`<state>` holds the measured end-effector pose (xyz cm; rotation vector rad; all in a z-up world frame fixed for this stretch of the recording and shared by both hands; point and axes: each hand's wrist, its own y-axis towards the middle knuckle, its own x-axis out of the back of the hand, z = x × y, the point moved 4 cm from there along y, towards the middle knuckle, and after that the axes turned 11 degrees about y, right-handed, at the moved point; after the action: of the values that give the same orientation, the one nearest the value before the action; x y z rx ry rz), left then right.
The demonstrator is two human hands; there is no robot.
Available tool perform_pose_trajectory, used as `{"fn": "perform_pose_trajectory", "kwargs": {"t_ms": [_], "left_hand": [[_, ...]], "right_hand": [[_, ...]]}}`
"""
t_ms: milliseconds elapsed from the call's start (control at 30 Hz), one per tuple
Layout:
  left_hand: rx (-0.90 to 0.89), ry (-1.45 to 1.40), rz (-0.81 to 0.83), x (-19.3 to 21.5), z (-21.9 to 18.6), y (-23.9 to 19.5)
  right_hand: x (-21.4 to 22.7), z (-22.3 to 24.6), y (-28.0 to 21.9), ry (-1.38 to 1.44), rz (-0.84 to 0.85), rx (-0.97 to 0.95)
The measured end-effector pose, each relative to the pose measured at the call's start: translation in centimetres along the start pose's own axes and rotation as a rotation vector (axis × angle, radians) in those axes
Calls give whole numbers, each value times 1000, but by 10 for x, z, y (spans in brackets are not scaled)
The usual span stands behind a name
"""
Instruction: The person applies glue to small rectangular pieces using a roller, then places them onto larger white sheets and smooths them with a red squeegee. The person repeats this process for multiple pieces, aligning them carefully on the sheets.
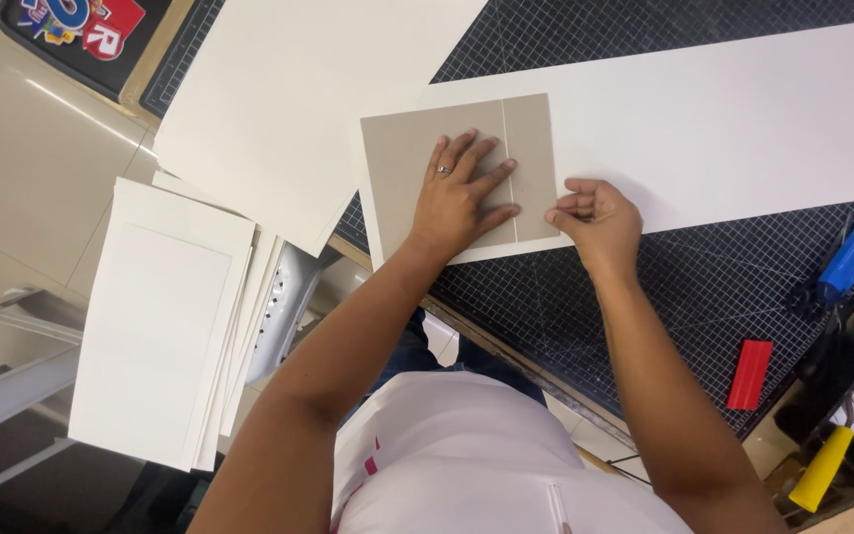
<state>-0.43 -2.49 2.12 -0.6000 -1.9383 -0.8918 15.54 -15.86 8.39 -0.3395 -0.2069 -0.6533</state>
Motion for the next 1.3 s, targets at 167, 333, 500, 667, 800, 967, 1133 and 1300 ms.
{"fn": "perform_pose_trajectory", "kwargs": {"t_ms": [167, 333, 500, 667, 800, 967, 1133, 1300], "left_hand": [[4, -14, 16, 0, -1, 2], [14, -17, 21, -3, 0, 0], [5, -8, 35, -1, -3, 0], [13, 40, 70, -1, -6, -1], [17, 135, 160, 5, -10, 6], [-4, 267, 436, 25, -11, 35], [-26, 380, 665, 29, -16, 60], [-49, 363, 650, 27, -12, 54]], "right_hand": [[3, -5, 0, 22, -20, -21], [2, -6, -1, 5, -16, -11], [-1, 7, 7, -116, 13, 30], [-25, 16, 50, -441, -20, 442], [-57, 17, 80, -687, 72, 932], [-65, 9, 90, -751, 115, 960], [-56, 9, 88, -728, 94, 1033], [-58, 1, 82, -879, 10, 1055]]}}
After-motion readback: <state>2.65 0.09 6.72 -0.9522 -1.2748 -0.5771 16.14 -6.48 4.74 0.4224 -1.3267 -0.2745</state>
